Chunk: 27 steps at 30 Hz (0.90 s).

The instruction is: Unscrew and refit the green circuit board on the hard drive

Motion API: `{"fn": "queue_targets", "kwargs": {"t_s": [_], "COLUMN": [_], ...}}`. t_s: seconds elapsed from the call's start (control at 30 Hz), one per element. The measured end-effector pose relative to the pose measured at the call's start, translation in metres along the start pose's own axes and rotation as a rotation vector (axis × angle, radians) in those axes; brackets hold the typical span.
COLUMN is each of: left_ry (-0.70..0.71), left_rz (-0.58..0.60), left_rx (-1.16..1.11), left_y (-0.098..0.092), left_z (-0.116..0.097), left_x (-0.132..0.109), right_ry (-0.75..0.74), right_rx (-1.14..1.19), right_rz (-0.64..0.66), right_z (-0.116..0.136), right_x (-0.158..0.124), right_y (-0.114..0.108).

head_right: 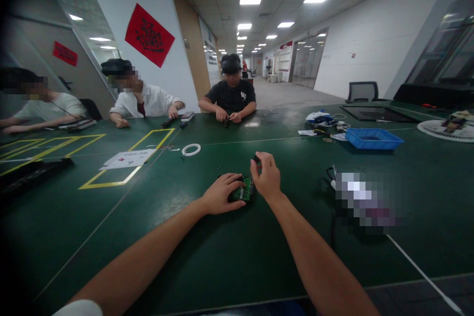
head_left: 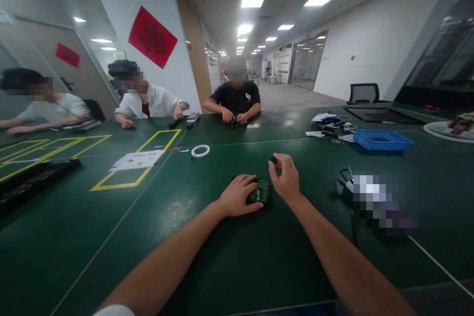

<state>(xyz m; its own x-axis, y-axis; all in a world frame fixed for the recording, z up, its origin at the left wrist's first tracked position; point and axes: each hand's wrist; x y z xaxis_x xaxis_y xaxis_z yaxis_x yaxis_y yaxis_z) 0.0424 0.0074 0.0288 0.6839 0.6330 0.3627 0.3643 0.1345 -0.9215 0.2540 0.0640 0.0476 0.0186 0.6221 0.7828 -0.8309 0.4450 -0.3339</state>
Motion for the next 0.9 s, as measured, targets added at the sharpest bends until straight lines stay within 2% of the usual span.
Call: {"fn": "queue_targets", "kwargs": {"t_s": [0.57, 0.9], "left_ry": [-0.006, -0.007], "left_rz": [0.008, 0.011], "left_rx": [-0.005, -0.01], "left_y": [0.0008, -0.0021], "left_z": [0.0003, -0.0016], "left_x": [-0.0001, 0.0007], "right_ry": [0.037, 0.048], "right_rx": [-0.017, -0.005], "right_rz": [0.059, 0.024], "right_z": [0.003, -0.0036], "right_x": [-0.0032, -0.006], "right_y": [-0.0001, 0.0058]}}
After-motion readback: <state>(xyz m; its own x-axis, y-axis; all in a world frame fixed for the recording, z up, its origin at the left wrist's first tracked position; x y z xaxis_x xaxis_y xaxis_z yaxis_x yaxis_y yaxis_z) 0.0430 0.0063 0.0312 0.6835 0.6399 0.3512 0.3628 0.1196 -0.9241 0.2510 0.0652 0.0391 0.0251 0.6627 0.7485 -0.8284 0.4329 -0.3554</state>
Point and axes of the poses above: each hand's wrist, its own x-axis towards the middle knuckle, its own y-axis out of the palm, z = x × y, and after that the axes turned 9 degrees about y, right-handed
